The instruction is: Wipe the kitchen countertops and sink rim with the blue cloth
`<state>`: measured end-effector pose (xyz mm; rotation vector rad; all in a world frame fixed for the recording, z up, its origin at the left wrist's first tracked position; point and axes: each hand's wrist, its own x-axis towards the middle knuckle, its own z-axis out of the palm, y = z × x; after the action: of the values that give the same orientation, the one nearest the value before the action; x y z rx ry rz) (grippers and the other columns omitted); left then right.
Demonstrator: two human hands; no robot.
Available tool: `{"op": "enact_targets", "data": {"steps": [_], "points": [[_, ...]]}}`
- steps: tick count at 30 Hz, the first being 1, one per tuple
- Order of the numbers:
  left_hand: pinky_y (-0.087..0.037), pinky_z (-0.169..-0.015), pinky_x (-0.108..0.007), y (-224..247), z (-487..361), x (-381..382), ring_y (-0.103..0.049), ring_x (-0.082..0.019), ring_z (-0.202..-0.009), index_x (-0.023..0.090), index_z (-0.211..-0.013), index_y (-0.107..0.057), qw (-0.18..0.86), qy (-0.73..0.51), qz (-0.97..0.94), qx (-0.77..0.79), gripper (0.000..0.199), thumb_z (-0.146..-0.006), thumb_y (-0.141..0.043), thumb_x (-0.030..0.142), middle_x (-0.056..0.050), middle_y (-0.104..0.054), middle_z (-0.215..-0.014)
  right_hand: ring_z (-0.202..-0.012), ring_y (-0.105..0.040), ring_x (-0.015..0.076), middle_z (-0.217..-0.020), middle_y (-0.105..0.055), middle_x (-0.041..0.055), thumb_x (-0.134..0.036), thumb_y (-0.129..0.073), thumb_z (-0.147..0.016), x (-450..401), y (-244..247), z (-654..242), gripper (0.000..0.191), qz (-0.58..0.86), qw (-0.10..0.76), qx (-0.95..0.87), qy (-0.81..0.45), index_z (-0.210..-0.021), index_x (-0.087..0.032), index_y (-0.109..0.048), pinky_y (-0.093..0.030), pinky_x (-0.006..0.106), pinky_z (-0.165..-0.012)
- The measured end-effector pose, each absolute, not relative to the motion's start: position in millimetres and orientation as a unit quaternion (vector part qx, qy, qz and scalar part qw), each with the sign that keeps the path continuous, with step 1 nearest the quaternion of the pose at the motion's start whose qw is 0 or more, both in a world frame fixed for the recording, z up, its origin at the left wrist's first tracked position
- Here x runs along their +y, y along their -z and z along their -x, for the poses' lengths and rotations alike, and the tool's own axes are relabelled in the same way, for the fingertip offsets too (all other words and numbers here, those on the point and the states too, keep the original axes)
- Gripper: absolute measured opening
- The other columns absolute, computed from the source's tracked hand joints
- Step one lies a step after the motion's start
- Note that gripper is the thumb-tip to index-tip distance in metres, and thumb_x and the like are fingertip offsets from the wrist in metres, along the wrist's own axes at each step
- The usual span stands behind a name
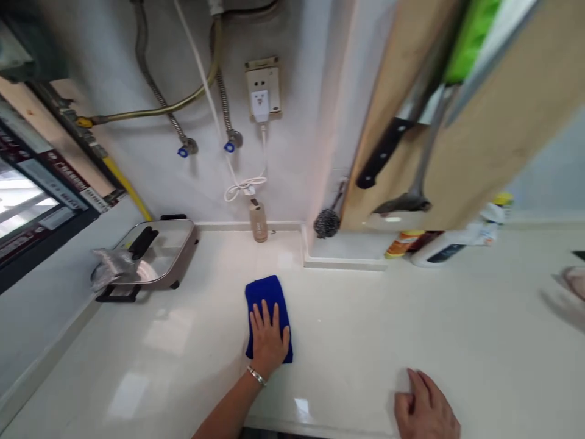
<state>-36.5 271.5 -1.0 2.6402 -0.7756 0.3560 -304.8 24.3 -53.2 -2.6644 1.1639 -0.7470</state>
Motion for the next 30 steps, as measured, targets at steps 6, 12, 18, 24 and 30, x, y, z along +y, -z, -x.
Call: {"op": "enact_targets", "data": {"steps": [6, 12, 18, 24, 30], "points": [[-0.034, -0.116, -0.074, -3.5, 99.4, 197.1, -0.009, -0.049, -0.149, 0.025, -0.156, -0.005, 0.204, -0.047, -0.857, -0.471, 0.085, -0.090, -0.051, 0.051, -0.019, -0.003, -0.167, -0.123, -0.055, 0.0384, -0.137, -0.056, 0.0158, -0.037, -0.034, -0.089, 29.7, 36.3, 293.3, 0.054, 0.880, 0.089, 0.413, 0.217, -0.137, -0.019, -0.051, -0.050, 0.059, -0.097], [-0.035, -0.121, -0.064, -12.5, 105.3, 199.1, -0.013, -0.040, -0.151, 0.032, -0.155, -0.023, 0.205, -0.017, -0.815, -0.541, 0.069, -0.092, -0.049, 0.043, -0.010, -0.014, -0.167, -0.123, -0.055, 0.0334, -0.139, -0.054, 0.0122, -0.032, -0.036, -0.089, 28.5, 40.6, 291.8, 0.050, 0.873, 0.084, 0.410, 0.250, -0.136, -0.022, -0.051, -0.050, 0.052, -0.099], [-0.043, -0.119, -0.049, -14.3, 62.2, 266.6, -0.034, -0.024, -0.148, 0.036, -0.153, -0.025, 0.171, -0.006, -0.821, -0.545, 0.058, -0.097, -0.040, 0.032, -0.003, -0.037, -0.161, -0.123, -0.054, 0.0353, -0.132, -0.054, 0.0151, -0.027, -0.042, -0.085, 28.6, 32.1, 273.3, 0.050, 0.877, 0.120, 0.342, 0.315, -0.134, -0.021, -0.051, -0.051, 0.056, -0.100], [-0.029, -0.123, -0.060, -17.5, 16.4, 330.2, -0.027, -0.028, -0.151, 0.018, -0.149, -0.038, 0.190, -0.055, -0.918, -0.342, 0.053, -0.099, -0.031, 0.034, -0.015, -0.041, -0.158, -0.149, -0.024, 0.0362, -0.161, -0.027, 0.0147, -0.027, -0.038, -0.093, 77.7, -3.1, 176.4, 0.057, 0.911, 0.194, 0.227, 0.283, -0.149, -0.019, -0.035, -0.034, 0.057, -0.119], [-0.027, -0.123, -0.060, -11.1, 4.9, 337.3, -0.022, -0.036, -0.152, 0.006, -0.146, -0.042, 0.177, -0.096, -0.952, -0.231, 0.062, -0.098, -0.024, 0.040, -0.022, -0.039, -0.158, -0.152, -0.007, 0.0447, -0.166, -0.016, 0.0111, -0.031, -0.052, -0.087, 117.7, -1.5, 120.5, 0.070, 0.938, 0.192, 0.206, 0.203, -0.153, -0.018, -0.034, -0.021, 0.073, -0.118]]}}
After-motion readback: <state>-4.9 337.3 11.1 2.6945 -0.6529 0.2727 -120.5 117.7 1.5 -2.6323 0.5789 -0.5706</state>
